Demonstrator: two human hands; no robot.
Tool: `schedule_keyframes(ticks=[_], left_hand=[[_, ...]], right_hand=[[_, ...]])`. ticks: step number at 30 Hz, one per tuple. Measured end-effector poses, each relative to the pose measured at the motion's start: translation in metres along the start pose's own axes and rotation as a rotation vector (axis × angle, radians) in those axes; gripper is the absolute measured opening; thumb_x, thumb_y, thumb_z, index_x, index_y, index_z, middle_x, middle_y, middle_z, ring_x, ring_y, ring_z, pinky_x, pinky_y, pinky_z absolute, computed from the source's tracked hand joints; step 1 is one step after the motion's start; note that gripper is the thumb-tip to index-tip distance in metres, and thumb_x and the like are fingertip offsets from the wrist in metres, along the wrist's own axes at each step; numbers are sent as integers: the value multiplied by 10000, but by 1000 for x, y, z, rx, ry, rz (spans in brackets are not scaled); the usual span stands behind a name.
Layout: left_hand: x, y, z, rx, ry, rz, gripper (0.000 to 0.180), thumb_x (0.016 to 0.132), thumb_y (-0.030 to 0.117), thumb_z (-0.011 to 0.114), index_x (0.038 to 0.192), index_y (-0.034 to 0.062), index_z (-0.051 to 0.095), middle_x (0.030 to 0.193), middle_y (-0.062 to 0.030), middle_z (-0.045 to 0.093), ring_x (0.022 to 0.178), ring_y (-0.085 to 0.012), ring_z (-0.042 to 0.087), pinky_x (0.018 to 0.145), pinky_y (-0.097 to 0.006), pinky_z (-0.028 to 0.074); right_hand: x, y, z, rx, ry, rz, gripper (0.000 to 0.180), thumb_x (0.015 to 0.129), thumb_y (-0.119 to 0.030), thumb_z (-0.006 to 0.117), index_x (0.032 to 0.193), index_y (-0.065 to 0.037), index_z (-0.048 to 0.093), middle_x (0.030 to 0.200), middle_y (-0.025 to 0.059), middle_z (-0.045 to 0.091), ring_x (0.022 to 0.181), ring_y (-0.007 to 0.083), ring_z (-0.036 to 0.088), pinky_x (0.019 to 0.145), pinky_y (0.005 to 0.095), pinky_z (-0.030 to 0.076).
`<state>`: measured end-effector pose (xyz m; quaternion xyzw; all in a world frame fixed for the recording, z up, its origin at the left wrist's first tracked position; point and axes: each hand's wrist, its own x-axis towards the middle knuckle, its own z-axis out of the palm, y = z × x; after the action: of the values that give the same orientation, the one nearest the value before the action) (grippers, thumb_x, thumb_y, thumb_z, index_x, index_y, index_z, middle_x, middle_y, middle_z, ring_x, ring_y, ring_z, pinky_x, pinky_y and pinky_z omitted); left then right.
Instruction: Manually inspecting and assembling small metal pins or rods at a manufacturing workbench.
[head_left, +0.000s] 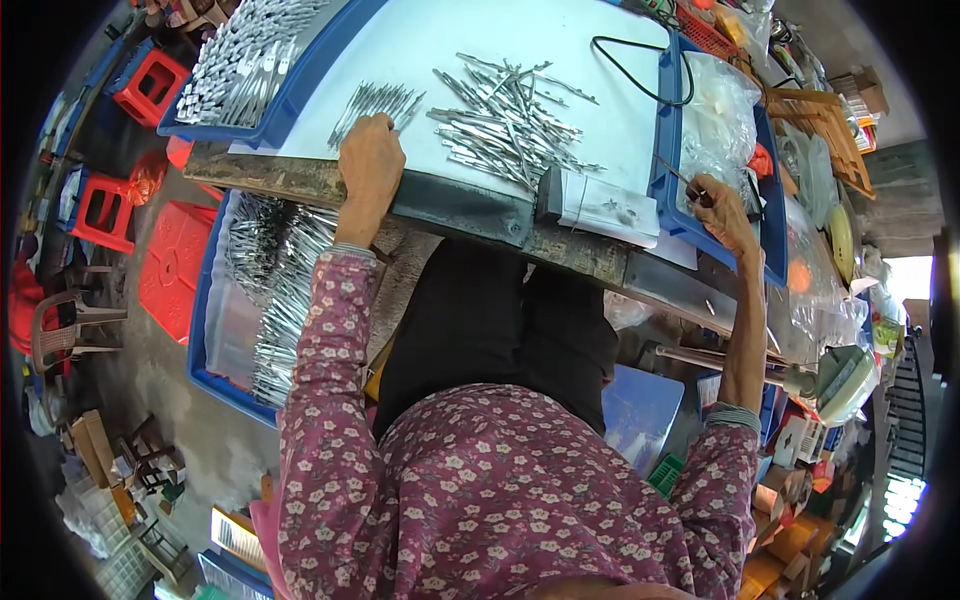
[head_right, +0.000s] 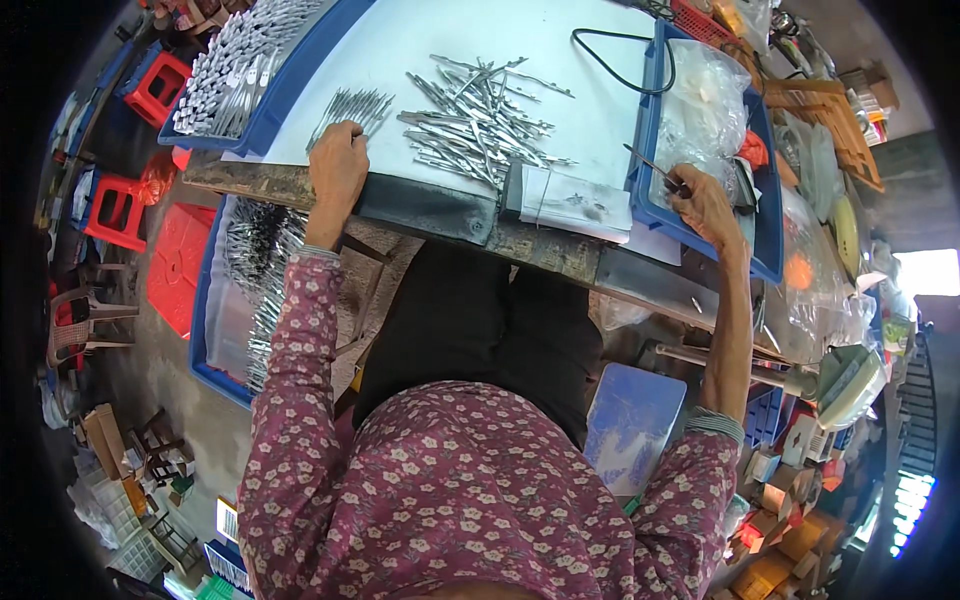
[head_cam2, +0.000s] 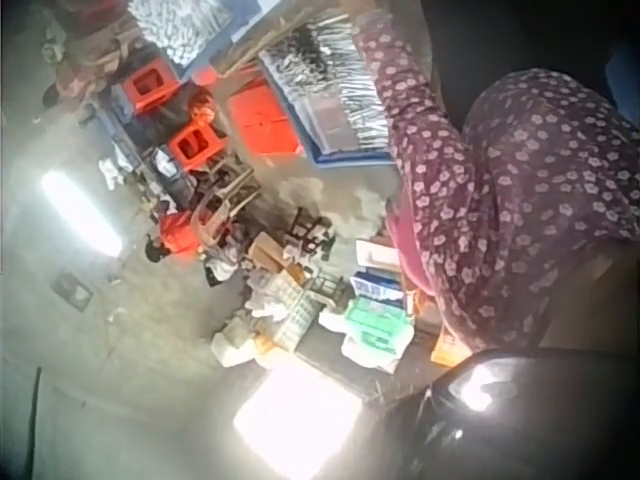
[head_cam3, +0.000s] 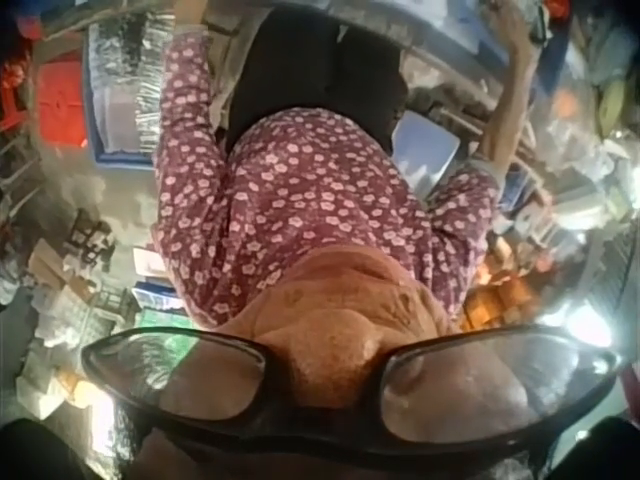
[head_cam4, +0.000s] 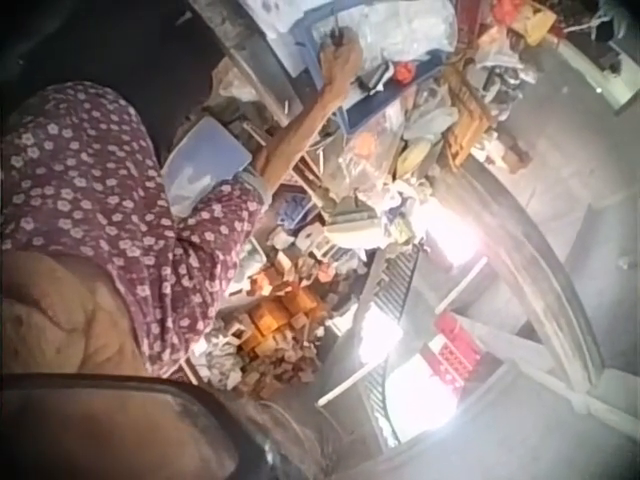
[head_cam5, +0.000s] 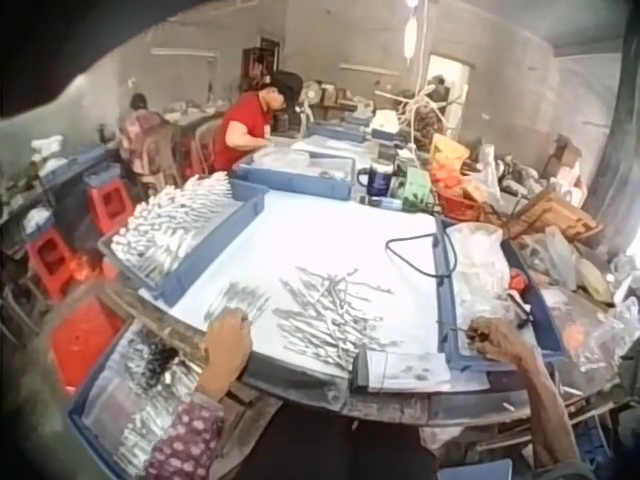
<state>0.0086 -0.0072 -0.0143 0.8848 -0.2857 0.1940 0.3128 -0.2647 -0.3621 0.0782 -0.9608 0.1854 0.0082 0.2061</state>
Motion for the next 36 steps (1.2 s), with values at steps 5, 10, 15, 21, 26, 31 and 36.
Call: schedule_keyframes(ticks=[5,10,15,21,26,31,36], left_hand=[[5,4,6,112,-14,-8,107,772,52,524,859,38,584,843,-152,542,781,-357,573,607,-442,468],[14,17,17,-21,1,118,145,755,1,508,870,30,591,885,-152,515,843,-336,544,670,-420,467],[30,14,38,51,-150,324,237,723,-8,572,950,49,608,896,-137,518,865,-320,501,737,-389,441],[25,14,39,-48,-102,306,73,704,3,573,776,15,570,802,-145,536,814,-319,507,705,-411,438],[21,16,30,-55,-107,327,79,725,26,578,803,34,568,800,-112,543,814,-294,511,683,-399,427],[22,31,14,-95,-33,424,93,720,10,557,804,36,526,784,-104,541,782,-292,515,646,-404,409],[19,54,-3,-185,66,412,89,769,-10,480,849,15,510,776,-167,540,755,-351,518,662,-431,402]], right_hand=[[-1,5,-1,-55,-16,45,176,684,-71,586,809,13,495,632,149,479,582,245,489,565,352,389],[-5,6,6,-90,145,-29,149,720,-94,556,815,11,511,645,171,513,611,311,525,587,380,399],[-12,1,10,-75,272,8,144,763,-122,535,841,-2,521,681,194,547,652,351,558,604,399,418],[-15,-2,15,-73,400,46,171,783,-131,529,912,-18,527,717,202,576,648,360,576,604,404,437],[-15,1,18,-38,447,77,212,772,-129,530,970,-53,545,730,184,599,682,349,595,629,387,455],[-16,4,20,-68,487,36,260,739,-125,542,991,-67,573,726,165,606,678,316,608,630,375,458],[-18,11,21,-177,615,63,270,755,-165,598,1016,-97,587,707,136,618,652,289,614,584,377,459]])
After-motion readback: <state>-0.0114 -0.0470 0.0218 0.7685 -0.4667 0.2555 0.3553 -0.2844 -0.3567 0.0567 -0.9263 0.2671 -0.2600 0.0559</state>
